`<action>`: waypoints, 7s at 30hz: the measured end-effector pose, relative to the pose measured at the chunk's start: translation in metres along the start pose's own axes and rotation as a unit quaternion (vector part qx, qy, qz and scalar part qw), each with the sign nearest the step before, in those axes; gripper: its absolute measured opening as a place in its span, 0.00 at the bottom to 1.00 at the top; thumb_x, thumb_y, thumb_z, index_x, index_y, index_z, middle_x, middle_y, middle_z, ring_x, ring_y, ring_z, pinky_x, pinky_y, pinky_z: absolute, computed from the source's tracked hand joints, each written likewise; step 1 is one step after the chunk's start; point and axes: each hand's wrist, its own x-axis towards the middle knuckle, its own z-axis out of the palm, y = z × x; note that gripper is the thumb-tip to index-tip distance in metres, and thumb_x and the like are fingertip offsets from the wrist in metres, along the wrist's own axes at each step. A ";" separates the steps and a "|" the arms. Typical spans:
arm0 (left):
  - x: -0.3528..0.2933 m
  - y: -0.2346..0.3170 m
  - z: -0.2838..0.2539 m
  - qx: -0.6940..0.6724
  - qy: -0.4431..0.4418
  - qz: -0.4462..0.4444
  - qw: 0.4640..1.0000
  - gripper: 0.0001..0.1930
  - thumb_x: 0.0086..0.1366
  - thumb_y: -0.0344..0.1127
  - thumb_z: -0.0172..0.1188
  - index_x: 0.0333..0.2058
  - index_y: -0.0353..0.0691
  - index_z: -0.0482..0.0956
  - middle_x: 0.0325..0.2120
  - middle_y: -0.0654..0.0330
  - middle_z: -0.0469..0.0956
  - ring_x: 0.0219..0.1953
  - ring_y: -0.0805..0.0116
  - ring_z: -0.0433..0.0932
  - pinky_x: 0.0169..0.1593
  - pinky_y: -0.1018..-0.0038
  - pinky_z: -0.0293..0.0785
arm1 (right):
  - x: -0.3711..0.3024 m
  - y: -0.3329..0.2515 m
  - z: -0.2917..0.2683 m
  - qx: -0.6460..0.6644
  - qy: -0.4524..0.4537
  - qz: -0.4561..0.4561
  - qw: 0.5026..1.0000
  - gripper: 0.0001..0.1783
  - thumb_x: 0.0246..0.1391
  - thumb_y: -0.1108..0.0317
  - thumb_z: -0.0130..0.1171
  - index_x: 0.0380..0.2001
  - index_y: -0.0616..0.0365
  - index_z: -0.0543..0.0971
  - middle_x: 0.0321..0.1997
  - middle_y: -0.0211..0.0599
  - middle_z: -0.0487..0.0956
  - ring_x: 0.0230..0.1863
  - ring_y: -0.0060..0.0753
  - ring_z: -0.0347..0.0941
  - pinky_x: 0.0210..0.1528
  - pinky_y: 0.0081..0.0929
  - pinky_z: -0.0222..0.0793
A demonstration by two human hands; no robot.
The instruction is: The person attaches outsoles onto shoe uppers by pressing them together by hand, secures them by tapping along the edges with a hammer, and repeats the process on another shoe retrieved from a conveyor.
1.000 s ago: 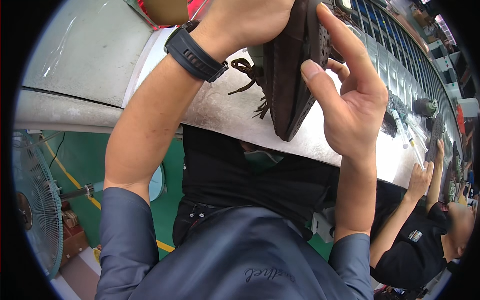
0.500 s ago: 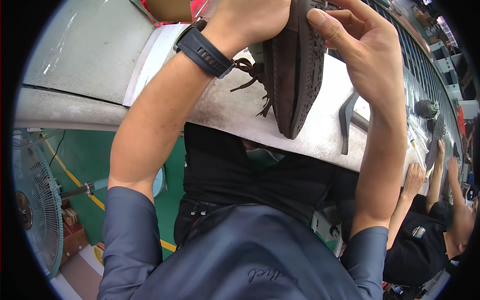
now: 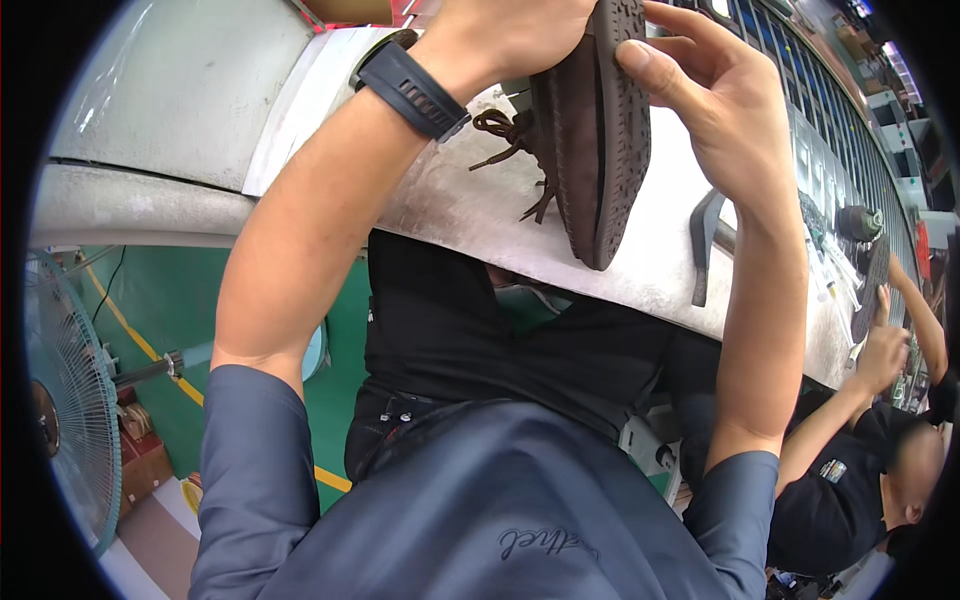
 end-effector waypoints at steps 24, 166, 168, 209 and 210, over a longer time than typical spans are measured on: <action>0.005 0.011 -0.001 0.110 0.010 -0.120 0.987 0.33 0.74 0.57 0.57 0.25 0.27 0.82 0.18 0.45 0.78 0.24 0.59 0.80 0.32 0.62 0.73 | 0.003 0.012 0.013 -0.017 0.010 -0.051 0.998 0.19 0.60 0.66 0.72 0.45 0.74 0.83 0.36 0.41 0.87 0.35 0.24 0.81 0.39 0.23 0.77; -0.140 0.050 -0.077 0.223 0.031 0.262 0.938 0.23 0.74 0.50 0.57 0.51 0.33 0.82 0.50 0.48 0.82 0.50 0.49 0.77 0.57 0.56 0.74 | -0.078 -0.032 0.072 0.104 -0.015 -0.234 0.967 0.11 0.51 0.78 0.72 0.34 0.63 0.78 0.33 0.39 0.76 0.36 0.30 0.70 0.42 0.27 0.66; -0.155 0.047 -0.077 0.234 0.038 0.258 0.937 0.22 0.75 0.49 0.56 0.52 0.35 0.80 0.52 0.48 0.81 0.51 0.49 0.76 0.58 0.54 0.74 | -0.074 -0.050 0.064 0.071 -0.067 -0.210 0.973 0.10 0.48 0.79 0.72 0.31 0.63 0.78 0.30 0.38 0.76 0.33 0.31 0.71 0.39 0.27 0.67; -0.213 0.032 -0.008 0.130 -0.002 -0.104 0.986 0.28 0.70 0.41 0.64 0.64 0.32 0.75 0.68 0.44 0.69 0.67 0.45 0.68 0.68 0.56 0.63 | -0.067 0.061 0.024 -0.308 0.073 -0.167 0.934 0.31 0.48 0.63 0.78 0.56 0.56 0.79 0.62 0.47 0.78 0.65 0.52 0.73 0.64 0.46 0.68; -0.210 0.031 -0.013 0.137 -0.012 -0.106 0.985 0.27 0.69 0.40 0.64 0.62 0.32 0.76 0.65 0.45 0.71 0.65 0.45 0.70 0.67 0.56 0.64 | -0.075 0.075 0.005 -0.342 0.070 -0.133 0.927 0.28 0.52 0.66 0.75 0.57 0.57 0.80 0.62 0.48 0.78 0.64 0.53 0.74 0.64 0.45 0.69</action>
